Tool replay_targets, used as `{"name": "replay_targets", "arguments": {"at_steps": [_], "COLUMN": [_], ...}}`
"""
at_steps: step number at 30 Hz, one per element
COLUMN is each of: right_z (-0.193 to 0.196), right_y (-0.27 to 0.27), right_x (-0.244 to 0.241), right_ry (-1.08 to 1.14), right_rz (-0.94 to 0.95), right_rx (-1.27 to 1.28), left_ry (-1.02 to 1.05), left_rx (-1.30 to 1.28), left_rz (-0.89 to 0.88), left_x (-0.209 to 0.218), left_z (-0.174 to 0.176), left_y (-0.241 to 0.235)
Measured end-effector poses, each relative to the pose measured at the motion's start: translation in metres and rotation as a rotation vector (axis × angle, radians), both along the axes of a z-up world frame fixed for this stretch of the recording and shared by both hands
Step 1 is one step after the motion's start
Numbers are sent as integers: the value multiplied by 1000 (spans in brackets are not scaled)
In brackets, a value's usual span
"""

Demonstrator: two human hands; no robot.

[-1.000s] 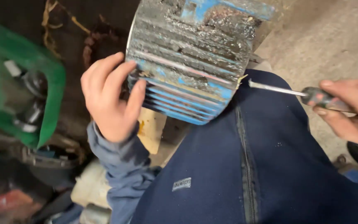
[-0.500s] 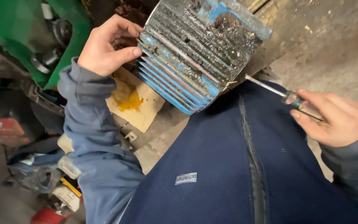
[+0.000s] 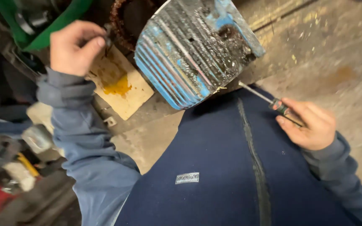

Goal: Scraping and cleaning debris from the exterior fins of an electric motor housing using a knife and a screwdriver.

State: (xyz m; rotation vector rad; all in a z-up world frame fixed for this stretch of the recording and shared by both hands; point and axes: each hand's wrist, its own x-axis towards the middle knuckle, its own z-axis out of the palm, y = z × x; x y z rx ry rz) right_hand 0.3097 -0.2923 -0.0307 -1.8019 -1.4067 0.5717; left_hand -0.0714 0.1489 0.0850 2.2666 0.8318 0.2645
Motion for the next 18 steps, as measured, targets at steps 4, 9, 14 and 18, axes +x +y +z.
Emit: {"name": "replay_targets", "arguments": {"at_steps": [4, 9, 14, 18], "right_z": [5, -2, -2, 0], "right_y": [16, 30, 49, 53], "right_x": [10, 31, 38, 20], "right_ry": [-23, -100, -130, -105], "right_rz": [125, 277, 388, 420], "right_rx": [75, 125, 167, 136], "left_ry": [18, -34, -246, -457], "left_rx": [-11, -100, -268, -559], "left_rz": [308, 550, 701, 723], "left_x": [-55, -104, -132, -129], "left_z": [-61, -181, -266, -277], "left_y": [-60, -134, -185, -208]}}
